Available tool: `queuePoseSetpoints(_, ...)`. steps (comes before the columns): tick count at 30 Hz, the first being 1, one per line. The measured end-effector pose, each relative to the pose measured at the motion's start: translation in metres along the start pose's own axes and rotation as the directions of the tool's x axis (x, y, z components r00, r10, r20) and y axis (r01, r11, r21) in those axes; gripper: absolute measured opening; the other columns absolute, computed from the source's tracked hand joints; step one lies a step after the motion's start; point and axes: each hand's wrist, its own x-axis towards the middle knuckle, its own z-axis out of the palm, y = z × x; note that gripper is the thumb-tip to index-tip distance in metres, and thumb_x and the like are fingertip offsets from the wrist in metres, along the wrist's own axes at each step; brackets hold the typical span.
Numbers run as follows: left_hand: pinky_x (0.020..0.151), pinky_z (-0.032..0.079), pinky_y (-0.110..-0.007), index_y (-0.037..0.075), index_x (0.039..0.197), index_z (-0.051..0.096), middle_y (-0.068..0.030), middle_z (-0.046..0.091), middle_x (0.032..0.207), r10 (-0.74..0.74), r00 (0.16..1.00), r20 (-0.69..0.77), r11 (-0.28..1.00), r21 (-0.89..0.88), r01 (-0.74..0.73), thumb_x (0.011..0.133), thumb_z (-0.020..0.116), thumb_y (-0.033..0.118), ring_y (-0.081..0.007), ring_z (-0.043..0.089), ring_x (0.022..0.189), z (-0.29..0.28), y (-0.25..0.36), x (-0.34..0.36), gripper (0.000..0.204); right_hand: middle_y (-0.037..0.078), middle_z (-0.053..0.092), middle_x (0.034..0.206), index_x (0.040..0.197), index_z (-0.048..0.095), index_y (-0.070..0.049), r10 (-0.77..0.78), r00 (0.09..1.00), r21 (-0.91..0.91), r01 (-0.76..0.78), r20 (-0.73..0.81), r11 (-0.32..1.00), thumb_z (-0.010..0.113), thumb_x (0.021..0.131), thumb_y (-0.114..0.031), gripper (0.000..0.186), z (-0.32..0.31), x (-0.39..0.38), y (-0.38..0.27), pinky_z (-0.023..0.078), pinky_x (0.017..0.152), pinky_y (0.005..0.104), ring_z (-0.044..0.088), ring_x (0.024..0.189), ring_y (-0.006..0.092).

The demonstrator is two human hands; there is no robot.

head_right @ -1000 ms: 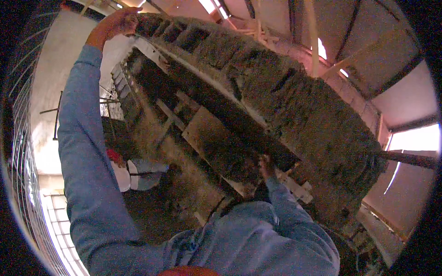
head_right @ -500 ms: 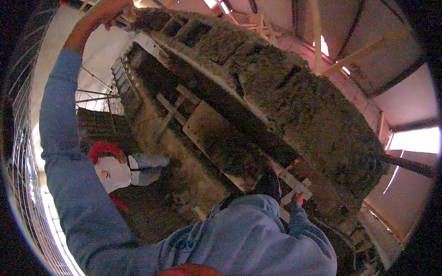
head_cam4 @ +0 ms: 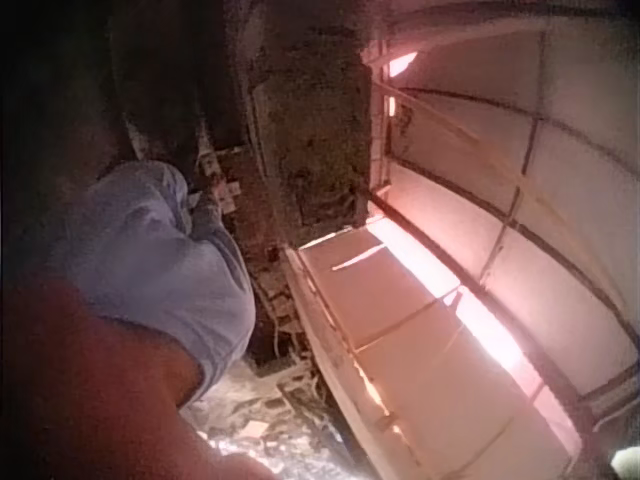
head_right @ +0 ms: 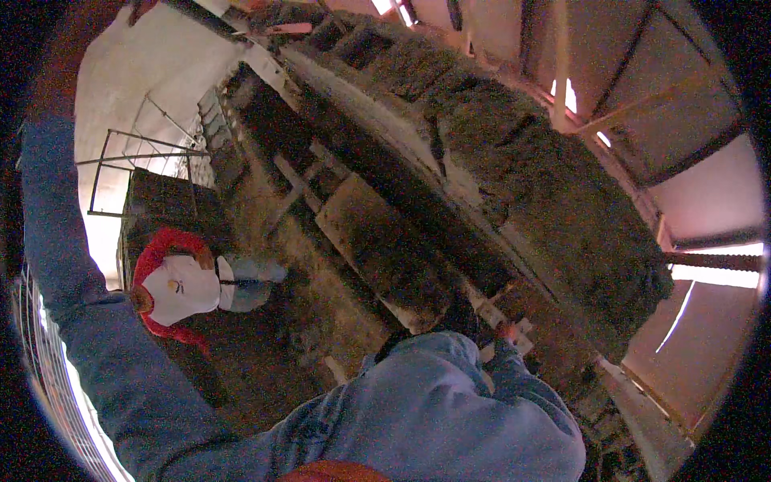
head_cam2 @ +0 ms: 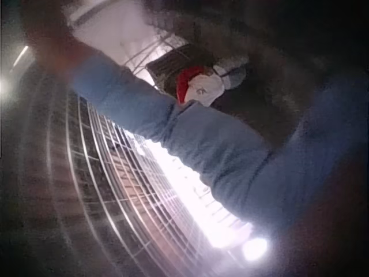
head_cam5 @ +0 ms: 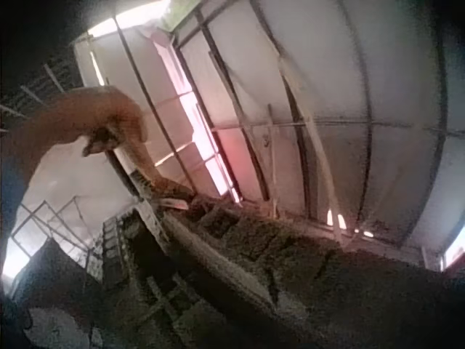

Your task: The person applies mortar to a cinder block wall using a trowel. They spread the mortar across the top surface and into the joints between blocks, smoothing the surface as they work.

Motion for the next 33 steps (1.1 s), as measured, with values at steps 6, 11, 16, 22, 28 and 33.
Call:
queuePoseSetpoints(6, 0.049, 0.048, -0.027, 0.010, 0.101, 0.069, -0.0013, 0.051, 0.065, -0.059, 0.998, 0.002, 0.995, -0.078, 0.059, 0.092, 0.054, 0.042, -0.0108, 0.052, 0.052, -0.028, -0.060, -0.069, 0.037, 0.016, 0.067, 0.107, 0.106, 0.069, -0.009, 0.511, 0.710, -0.371, -0.363, 0.483, 0.855, 0.059, 0.089, -0.039, 0.035, -0.037, 0.019, -0.025, 0.051, 0.085, 0.0477, 0.063, 0.099, 0.0367)
queuePoseSetpoints(11, 0.052, 0.047, -0.028, 0.010, 0.107, 0.071, -0.0052, 0.061, 0.071, -0.314, 0.941, -0.124, 0.946, -0.125, 0.299, 0.090, 0.055, 0.044, -0.0127, 0.057, 0.057, 0.082, -0.148, -0.103, 0.041, 0.014, 0.069, 0.104, 0.106, 0.070, -0.010, 0.116, 0.705, -0.163, 0.000, 0.700, 0.987, 0.058, 0.088, -0.049, 0.044, 0.007, 0.003, 0.030, 0.052, 0.082, 0.0500, 0.065, 0.096, 0.0326)
queuePoseSetpoints(16, 0.088, 0.052, -0.041, 0.013, 0.101, 0.074, -0.0151, 0.071, 0.104, -0.368, 0.895, -0.251, 0.929, -0.055, 0.367, 0.084, 0.057, 0.039, -0.0346, 0.067, 0.099, 0.204, -0.167, -0.095, 0.035, 0.013, 0.068, 0.105, 0.109, 0.068, -0.011, 0.147, 0.753, 0.038, -0.223, 0.642, 0.974, 0.057, 0.089, -0.049, 0.044, -0.010, 0.039, 0.015, 0.052, 0.081, 0.0485, 0.065, 0.095, 0.0315)
queuePoseSetpoints(22, 0.083, 0.052, -0.043, 0.005, 0.106, 0.069, -0.0178, 0.070, 0.102, -0.085, 0.927, -0.365, 0.937, 0.287, 0.199, 0.087, 0.054, 0.035, -0.0354, 0.067, 0.094, 0.218, -0.171, -0.048, 0.038, 0.012, 0.067, 0.106, 0.112, 0.066, -0.012, 0.147, 0.749, 0.161, -0.322, 0.646, 0.933, 0.056, 0.090, -0.049, 0.045, -0.021, 0.075, 0.001, 0.052, 0.080, 0.0468, 0.064, 0.094, 0.0302)
queuePoseSetpoints(28, 0.054, 0.053, -0.031, 0.003, 0.082, 0.070, -0.0088, 0.065, 0.071, -0.104, 0.858, -0.503, 0.970, -0.242, -0.024, 0.090, 0.063, 0.022, -0.0161, 0.062, 0.056, 0.145, -0.078, -0.082, 0.022, 0.011, 0.066, 0.107, 0.116, 0.064, -0.013, 0.164, 0.734, 0.244, -0.416, 0.659, 0.876, 0.055, 0.092, -0.050, 0.045, -0.018, 0.074, -0.012, 0.052, 0.079, 0.0451, 0.063, 0.093, 0.0288)
queuePoseSetpoints(33, 0.065, 0.055, -0.033, 0.009, 0.081, 0.071, -0.0084, 0.069, 0.082, 0.517, 0.836, -0.184, 0.624, 0.750, -0.220, 0.091, 0.065, 0.024, -0.0177, 0.066, 0.067, 0.099, -0.072, -0.079, 0.019, 0.010, 0.066, 0.108, 0.119, 0.062, -0.014, 0.123, 0.728, 0.352, -0.464, 0.674, 0.813, 0.054, 0.093, -0.050, 0.046, -0.015, 0.057, -0.015, 0.052, 0.079, 0.0436, 0.063, 0.093, 0.0277)
